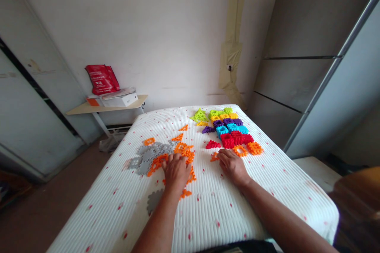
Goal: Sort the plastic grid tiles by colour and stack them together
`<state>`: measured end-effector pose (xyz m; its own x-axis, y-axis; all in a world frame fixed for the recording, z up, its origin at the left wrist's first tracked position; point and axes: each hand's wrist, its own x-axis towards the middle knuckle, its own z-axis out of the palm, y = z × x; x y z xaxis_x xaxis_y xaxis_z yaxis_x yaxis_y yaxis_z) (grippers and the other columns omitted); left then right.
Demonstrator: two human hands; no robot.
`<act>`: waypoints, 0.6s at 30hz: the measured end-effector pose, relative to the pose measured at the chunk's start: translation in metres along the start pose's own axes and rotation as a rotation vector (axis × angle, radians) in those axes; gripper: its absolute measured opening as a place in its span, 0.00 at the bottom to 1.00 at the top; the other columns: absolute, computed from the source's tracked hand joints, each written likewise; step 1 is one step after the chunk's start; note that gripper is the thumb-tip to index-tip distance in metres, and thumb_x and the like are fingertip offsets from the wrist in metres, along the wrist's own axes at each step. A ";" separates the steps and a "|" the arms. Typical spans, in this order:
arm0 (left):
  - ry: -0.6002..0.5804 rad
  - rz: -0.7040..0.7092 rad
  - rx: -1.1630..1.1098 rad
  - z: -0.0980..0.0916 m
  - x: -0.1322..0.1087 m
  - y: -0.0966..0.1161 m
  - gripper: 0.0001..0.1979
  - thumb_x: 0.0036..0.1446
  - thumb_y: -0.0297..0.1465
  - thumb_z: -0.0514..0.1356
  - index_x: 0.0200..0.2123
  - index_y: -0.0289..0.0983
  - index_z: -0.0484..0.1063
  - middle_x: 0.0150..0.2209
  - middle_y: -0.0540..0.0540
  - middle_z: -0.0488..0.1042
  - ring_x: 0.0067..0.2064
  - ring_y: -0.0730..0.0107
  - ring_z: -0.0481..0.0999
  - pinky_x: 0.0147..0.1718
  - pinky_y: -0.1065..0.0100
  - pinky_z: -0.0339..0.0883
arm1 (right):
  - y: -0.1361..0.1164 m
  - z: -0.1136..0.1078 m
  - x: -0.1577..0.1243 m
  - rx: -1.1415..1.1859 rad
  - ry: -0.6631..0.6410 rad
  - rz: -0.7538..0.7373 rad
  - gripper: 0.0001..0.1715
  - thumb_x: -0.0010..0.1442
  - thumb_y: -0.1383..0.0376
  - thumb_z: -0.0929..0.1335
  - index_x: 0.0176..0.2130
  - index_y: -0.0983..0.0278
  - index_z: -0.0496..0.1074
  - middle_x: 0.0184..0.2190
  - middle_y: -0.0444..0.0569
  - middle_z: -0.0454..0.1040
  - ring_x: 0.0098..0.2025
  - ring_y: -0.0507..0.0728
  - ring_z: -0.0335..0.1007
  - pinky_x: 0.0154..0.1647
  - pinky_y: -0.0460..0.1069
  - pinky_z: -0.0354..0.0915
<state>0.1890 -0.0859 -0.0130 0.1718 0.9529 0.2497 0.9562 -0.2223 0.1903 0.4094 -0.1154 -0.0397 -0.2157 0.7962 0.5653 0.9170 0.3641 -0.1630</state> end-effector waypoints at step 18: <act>0.188 0.148 -0.523 0.028 0.006 -0.004 0.15 0.57 0.30 0.49 0.39 0.38 0.74 0.36 0.44 0.77 0.39 0.66 0.74 0.40 0.66 0.67 | -0.006 -0.003 -0.002 0.160 0.094 -0.153 0.13 0.61 0.68 0.60 0.44 0.64 0.68 0.42 0.55 0.73 0.42 0.55 0.71 0.42 0.48 0.68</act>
<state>0.1926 -0.0739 -0.0389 0.2041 0.8615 0.4650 0.6723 -0.4686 0.5731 0.4050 -0.1209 -0.0378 -0.3085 0.6802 0.6650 0.8097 0.5547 -0.1916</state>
